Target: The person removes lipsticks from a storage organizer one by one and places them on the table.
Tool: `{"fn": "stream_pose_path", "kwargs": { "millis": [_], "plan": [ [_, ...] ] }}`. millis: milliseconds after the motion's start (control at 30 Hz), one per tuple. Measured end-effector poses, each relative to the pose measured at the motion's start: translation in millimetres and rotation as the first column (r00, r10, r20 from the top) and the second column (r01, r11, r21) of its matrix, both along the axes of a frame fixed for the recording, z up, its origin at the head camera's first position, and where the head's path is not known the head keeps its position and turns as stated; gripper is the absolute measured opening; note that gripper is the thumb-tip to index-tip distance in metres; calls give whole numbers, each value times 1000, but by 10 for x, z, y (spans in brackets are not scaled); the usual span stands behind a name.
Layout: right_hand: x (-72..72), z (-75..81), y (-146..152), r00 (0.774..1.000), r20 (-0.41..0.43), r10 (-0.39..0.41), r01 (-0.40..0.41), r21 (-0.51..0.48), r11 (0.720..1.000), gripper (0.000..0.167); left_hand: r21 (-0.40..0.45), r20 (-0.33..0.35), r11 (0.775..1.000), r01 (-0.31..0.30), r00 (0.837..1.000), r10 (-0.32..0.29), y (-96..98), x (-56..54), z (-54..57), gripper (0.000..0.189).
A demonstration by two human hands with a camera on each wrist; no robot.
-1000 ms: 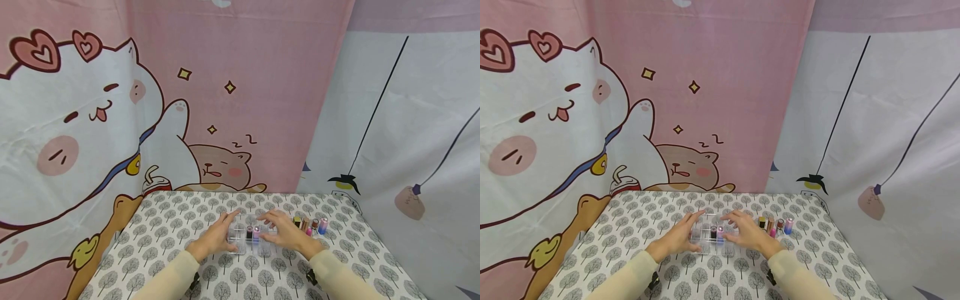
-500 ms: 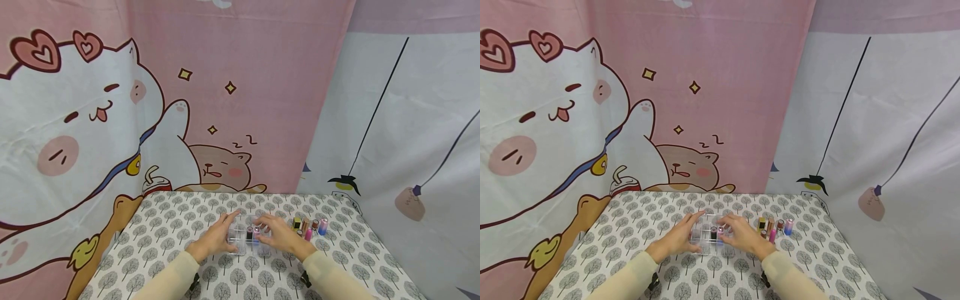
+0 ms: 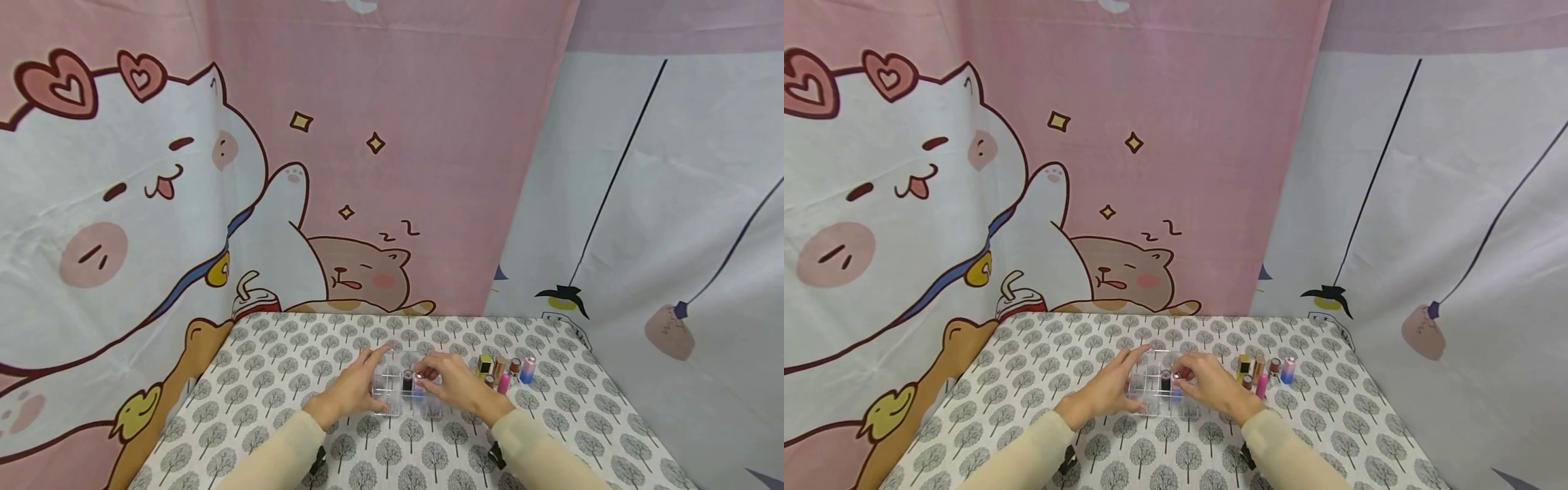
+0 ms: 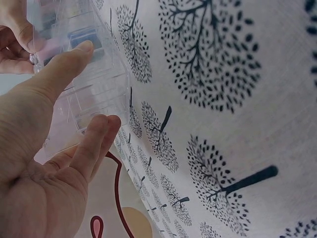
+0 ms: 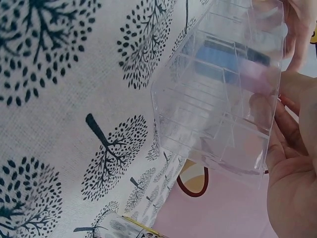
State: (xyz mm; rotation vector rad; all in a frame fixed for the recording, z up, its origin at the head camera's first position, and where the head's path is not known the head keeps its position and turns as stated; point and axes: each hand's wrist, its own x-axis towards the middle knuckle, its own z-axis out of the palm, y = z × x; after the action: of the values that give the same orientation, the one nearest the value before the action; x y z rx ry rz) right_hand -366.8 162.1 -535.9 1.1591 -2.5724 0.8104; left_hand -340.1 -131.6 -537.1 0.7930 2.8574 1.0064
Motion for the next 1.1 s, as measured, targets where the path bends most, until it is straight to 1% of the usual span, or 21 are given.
{"fn": "stream_pose_path", "kwargs": {
  "millis": [367, 567, 833, 1100],
  "plan": [
    [16, 36, 21, 1000, 2, 0, 0, -14, 1000, 21, 11, 10, 1000, 6, 1000, -6, 8, -8, 10, 139],
    [44, 73, 35, 1000, -11, -3, 3, -24, 1000, 22, -3, 5, 1000, 3, 1000, -3, 10, -9, 0, 138],
    [56, 132, 40, 1000, -1, -25, 25, -26, 999, 23, 5, 12, 1000, 5, 1000, -5, 8, -9, 2, 138],
    [77, 208, 56, 999, -44, -10, 8, -50, 999, 25, -1, 10, 1000, 0, 1000, 0, 1, -11, -13, 138]
  ]
}}
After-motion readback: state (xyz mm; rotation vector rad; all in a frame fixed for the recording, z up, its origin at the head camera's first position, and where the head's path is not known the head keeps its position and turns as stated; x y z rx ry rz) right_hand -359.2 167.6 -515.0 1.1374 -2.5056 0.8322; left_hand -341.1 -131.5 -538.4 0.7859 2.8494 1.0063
